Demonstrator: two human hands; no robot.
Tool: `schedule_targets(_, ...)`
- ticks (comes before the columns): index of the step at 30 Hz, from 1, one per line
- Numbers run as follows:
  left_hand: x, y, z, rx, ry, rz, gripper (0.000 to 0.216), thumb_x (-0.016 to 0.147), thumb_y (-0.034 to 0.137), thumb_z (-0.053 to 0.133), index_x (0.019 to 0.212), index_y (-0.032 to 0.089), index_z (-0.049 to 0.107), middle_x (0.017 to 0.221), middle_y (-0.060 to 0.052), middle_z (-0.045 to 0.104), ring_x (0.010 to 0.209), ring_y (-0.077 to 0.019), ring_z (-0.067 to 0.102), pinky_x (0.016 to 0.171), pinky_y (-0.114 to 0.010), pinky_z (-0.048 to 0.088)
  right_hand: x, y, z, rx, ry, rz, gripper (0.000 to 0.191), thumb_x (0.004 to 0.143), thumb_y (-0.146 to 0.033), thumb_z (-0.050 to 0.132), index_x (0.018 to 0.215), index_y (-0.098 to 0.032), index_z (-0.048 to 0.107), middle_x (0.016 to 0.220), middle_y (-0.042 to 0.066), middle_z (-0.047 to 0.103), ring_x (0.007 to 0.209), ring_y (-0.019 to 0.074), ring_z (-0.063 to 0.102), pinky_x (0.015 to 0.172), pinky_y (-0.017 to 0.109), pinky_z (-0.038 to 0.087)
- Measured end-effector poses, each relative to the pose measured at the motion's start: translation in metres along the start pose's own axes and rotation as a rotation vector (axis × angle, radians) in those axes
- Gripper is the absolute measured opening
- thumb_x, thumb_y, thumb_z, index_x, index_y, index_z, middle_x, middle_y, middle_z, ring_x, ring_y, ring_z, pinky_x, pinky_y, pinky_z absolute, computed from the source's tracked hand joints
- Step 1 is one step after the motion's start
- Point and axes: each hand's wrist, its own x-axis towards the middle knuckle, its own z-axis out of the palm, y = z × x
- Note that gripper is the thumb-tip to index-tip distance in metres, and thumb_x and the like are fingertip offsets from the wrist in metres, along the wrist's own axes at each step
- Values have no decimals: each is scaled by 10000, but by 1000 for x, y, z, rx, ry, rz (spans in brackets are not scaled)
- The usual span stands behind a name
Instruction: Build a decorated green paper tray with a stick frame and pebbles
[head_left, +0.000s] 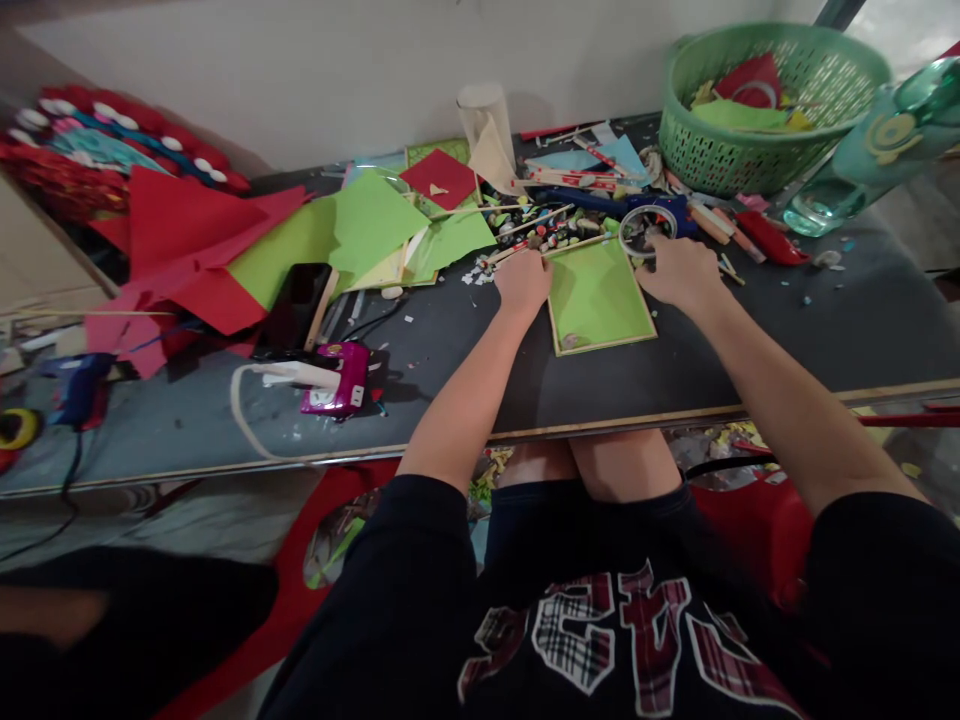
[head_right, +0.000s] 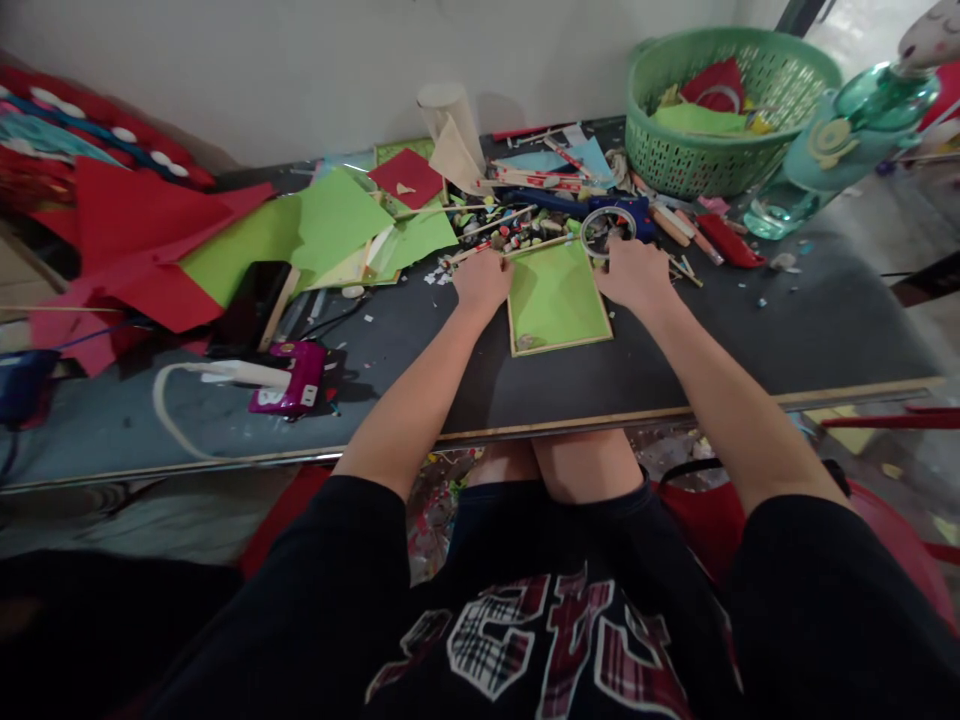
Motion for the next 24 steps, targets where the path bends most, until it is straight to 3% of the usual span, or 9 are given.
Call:
schedule_targets(4,-4,-2,-4,25,-27,3,319,1017,281,479,1049,148,768,1124,-210,773,1099,-383,728,920,-490,568,2,-17,-25,-221,-83,-51,25,831,-135,748,850,-129,763,836,149,705,1027,430,709,930,663,554)
schedule_targets(7,-7,-1,-6,-7,-37,-12,292,1020,280,494,1111,165,747,1160,-202,765,1107,-363,723,938,-487,559,11,-31,-54,-230,-80,-59,157,915,-266,759,999,-162,841,888,155,724,1083,467,704,914,675,564)
schedule_targets(10,-9,-1,-8,-10,-46,26,271,1022,288,516,1138,185,738,1133,-172,773,1077,-322,729,923,-447,564,29,-48,-68,-160,9,-104,273,942,-392,767,1073,-171,859,871,134,705,1111,476,701,959,674,555)
schedule_targets(14,-13,-1,-9,11,-38,41,265,1023,307,528,1134,185,736,1092,-163,782,1019,-305,732,869,-420,567,59,-86,-47,-27,-6,-219,256,931,-333,786,1137,-188,831,906,97,704,1160,435,688,1037,644,526)
schedule_targets(18,-18,-3,-11,11,-56,77,273,1027,298,520,1161,169,720,1093,-164,781,1021,-309,736,849,-397,558,71,-111,-23,65,-82,-247,554,786,-260,921,1296,-158,732,1059,125,738,1186,394,672,1057,533,521)
schedule_targets(20,-20,-5,-11,8,-61,96,278,1032,296,511,1173,166,712,1088,-163,776,1021,-309,735,843,-389,555,65,-105,-24,-9,-47,-108,495,877,-249,839,1324,-86,701,1198,210,720,1242,403,650,1054,505,500)
schedule_targets(22,-19,-7,-10,-3,-65,109,264,1032,293,514,1164,175,710,1077,-153,770,1018,-302,730,844,-380,554,56,-84,-32,-157,36,176,364,1001,-209,669,1284,17,703,1311,327,657,1285,429,633,1033,514,482)
schedule_targets(24,-17,-9,-7,-16,-67,128,250,1031,289,515,1143,183,713,1062,-143,767,1005,-297,726,848,-380,555,48,-55,-40,-282,50,399,470,992,-269,705,1307,78,676,1357,396,605,1291,428,632,1020,510,476)
